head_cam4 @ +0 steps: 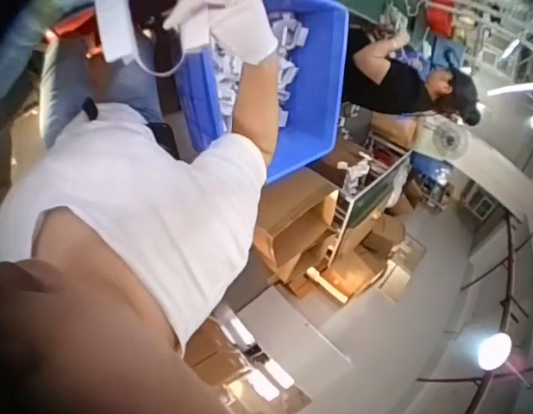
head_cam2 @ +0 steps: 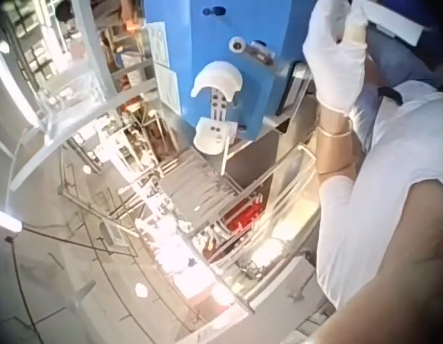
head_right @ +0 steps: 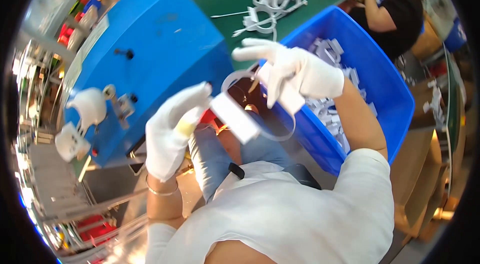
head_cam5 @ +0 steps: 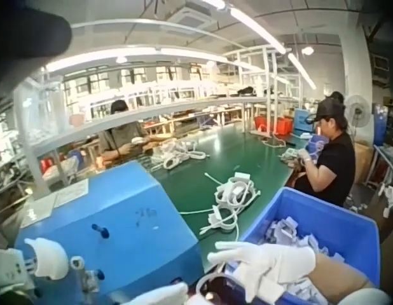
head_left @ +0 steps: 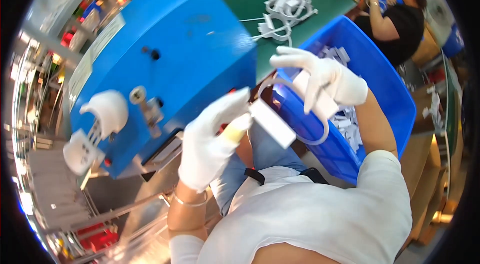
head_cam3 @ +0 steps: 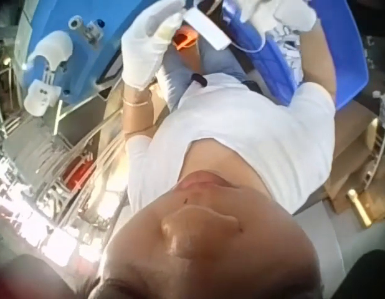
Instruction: Use a specialized machine to wind and coil white cables before placing them into a storage bin.
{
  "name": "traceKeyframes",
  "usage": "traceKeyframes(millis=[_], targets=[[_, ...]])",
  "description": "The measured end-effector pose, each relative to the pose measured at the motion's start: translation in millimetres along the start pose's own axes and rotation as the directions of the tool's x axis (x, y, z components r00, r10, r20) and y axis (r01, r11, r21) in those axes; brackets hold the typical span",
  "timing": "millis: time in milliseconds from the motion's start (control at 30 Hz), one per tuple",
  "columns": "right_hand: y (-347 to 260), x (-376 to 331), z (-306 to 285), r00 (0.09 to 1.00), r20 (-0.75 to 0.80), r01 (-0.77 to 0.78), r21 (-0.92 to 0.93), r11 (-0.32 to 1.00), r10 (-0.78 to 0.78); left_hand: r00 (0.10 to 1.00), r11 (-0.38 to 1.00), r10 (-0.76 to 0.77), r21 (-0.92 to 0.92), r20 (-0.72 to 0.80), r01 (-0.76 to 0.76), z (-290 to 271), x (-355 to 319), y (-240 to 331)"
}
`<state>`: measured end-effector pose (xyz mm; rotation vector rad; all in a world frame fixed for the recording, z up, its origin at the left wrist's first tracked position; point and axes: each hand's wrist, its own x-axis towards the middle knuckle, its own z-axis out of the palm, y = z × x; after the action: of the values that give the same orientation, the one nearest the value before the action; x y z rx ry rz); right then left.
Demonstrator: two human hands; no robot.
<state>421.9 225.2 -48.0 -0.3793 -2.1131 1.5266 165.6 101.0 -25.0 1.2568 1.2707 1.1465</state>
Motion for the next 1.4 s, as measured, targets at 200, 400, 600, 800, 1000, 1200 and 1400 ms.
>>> traceKeyframes(millis=[200, 400, 600, 800, 1000, 1200, 1400], targets=[[-67, 83, 69, 0.866, 0.319, 0.465, -0.239, 0.852, -0.384, 0.998, 0.988, 0.036, 0.146, 0.049, -0.043, -36, -37, 26], [-87, 138, 116, 0.825, -0.369, 0.358, -0.247, 0.901, -0.428, 0.536, 0.829, 0.559, 0.422, -0.633, -0.366, -92, -82, 58], [-77, 187, 158, 0.859, -0.266, 0.366, -0.281, 0.887, -0.438, 0.273, 0.673, 0.728, 0.731, -0.629, -0.111, -131, -78, 62], [-82, 196, 162, 0.97, -0.164, 0.19, 0.031, 0.981, -0.182, 0.436, 0.78, 0.556, 0.626, -0.708, 0.021, -156, -82, 54], [-82, 206, 146, 0.986, -0.019, 0.166, 0.09, 0.982, -0.165, 0.441, 0.892, 0.45, 0.409, -0.776, -0.191, -153, -92, 12], [-114, 235, 161, 0.986, -0.018, 0.165, -0.083, 0.983, -0.167, 0.736, 0.945, 0.152, -0.121, -0.66, -0.304, -128, -88, -15], [-120, 234, 177, 0.985, -0.068, 0.143, -0.198, 0.97, -0.159, 0.759, 0.984, 0.116, -0.029, -0.641, -0.176, -144, -107, -20]])
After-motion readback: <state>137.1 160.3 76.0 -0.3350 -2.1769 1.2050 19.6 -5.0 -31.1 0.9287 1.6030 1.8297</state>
